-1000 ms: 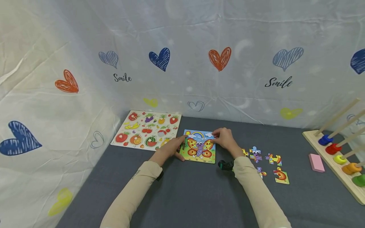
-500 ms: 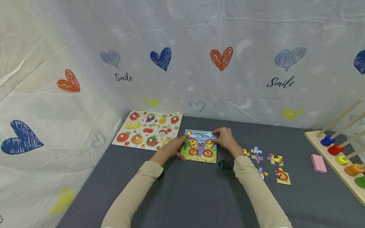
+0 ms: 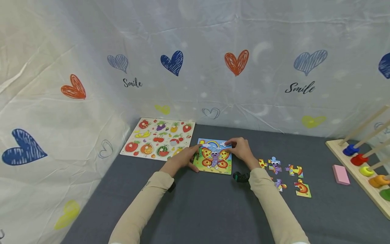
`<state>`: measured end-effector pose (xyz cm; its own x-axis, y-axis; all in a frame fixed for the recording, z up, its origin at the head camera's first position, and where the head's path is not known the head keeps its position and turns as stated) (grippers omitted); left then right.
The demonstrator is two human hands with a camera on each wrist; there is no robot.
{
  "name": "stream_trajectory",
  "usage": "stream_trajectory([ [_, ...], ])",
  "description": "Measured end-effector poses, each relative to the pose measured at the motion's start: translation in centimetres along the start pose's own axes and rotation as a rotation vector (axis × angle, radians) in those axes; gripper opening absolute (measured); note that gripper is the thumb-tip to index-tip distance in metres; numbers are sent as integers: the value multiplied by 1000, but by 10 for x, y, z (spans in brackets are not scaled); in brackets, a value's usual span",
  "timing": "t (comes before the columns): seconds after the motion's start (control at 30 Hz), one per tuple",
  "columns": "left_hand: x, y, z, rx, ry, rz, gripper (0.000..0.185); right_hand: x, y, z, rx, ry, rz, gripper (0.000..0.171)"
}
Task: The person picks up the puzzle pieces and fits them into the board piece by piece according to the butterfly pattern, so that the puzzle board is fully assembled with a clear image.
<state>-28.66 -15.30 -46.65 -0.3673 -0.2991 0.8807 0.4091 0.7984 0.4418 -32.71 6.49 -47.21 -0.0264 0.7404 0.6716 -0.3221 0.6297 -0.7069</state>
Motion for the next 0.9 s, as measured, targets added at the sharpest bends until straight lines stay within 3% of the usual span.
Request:
stream_trajectory([
  [0.17, 3, 1, -2, -16, -10, -17, 98, 0, -1, -5, 15, 1, 64, 29],
  [0.3, 3, 1, -4, -22, -3, -18, 97, 2, 0, -14, -10, 54, 156, 30],
  [0.53, 3, -3, -3, 53, 5, 3, 101, 1, 2, -29, -81, 85, 262, 34],
  [0.7, 3, -2, 0, 48, 10, 13, 101, -1, 2, -31, -83, 40, 384, 51],
  [0.9, 2, -2, 1, -13, 48, 12, 100, -4, 3, -34, -61, -86, 522, 75],
])
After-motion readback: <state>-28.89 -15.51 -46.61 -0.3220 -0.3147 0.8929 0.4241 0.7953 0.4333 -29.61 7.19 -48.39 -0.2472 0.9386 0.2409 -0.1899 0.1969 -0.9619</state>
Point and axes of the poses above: each hand's wrist, its own z-axis towards the middle knuckle, its own x-axis out of the back of the hand, y = z × x, the point moved 5 cm from there along z, towards the middle knuckle, and after that the axes turned 2 degrees about y, right-handed, at the moved point
